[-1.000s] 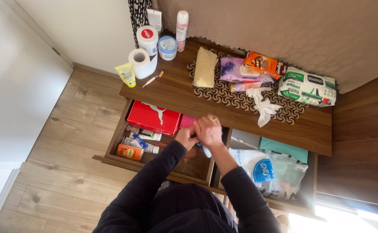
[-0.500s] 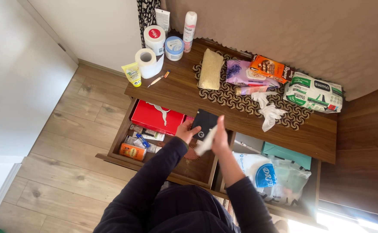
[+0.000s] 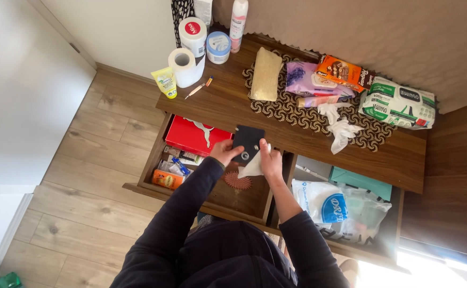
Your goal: The person wipes various personal care items with a white tissue, including a tube, a small box, a hairbrush, and a black pouch, then places them into an open drawer. The person also wipes a yellow sponge and a white plastic bag before placing them in the drawer.
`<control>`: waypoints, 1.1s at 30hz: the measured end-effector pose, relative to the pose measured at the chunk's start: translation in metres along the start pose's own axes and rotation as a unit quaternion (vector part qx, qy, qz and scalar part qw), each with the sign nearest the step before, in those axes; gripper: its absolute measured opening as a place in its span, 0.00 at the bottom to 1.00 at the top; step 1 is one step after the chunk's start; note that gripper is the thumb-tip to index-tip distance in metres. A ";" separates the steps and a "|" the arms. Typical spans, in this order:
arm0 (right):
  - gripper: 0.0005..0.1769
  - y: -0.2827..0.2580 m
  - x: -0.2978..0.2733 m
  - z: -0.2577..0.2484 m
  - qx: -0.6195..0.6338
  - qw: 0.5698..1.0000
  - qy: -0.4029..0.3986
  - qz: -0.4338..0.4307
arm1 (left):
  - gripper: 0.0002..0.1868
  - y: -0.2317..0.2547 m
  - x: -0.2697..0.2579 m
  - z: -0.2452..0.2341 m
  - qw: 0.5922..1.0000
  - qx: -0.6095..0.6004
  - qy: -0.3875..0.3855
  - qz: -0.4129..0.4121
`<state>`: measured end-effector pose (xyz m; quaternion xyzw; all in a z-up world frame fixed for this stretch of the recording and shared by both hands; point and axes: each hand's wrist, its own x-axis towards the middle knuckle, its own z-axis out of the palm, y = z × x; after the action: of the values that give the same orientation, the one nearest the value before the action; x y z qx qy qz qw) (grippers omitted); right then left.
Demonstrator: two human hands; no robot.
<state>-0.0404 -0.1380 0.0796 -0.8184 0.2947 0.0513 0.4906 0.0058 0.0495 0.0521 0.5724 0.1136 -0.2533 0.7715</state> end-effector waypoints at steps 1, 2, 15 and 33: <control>0.47 -0.017 -0.019 0.002 0.000 1.000 -0.001 0.002 | 0.19 -0.009 0.010 -0.010 1.000 0.000 0.000 -0.002; 0.42 -0.035 -0.037 0.003 0.016 0.999 -0.045 0.008 | 0.18 -0.018 0.019 -0.019 1.000 -0.011 0.014 -0.002; 0.41 0.009 -0.040 0.023 -0.121 0.986 -0.096 0.067 | 0.42 -0.037 0.012 -0.069 0.857 0.514 0.004 0.038; 0.39 0.081 -0.078 0.037 -0.178 0.972 -0.074 0.136 | 0.20 -0.223 0.079 -0.113 0.551 0.771 -0.308 -0.085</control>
<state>-0.1398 -0.1016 0.0277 -0.8390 0.3523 0.2295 0.3455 -0.0305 0.0873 -0.2053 0.8222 -0.3218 -0.4696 -0.0026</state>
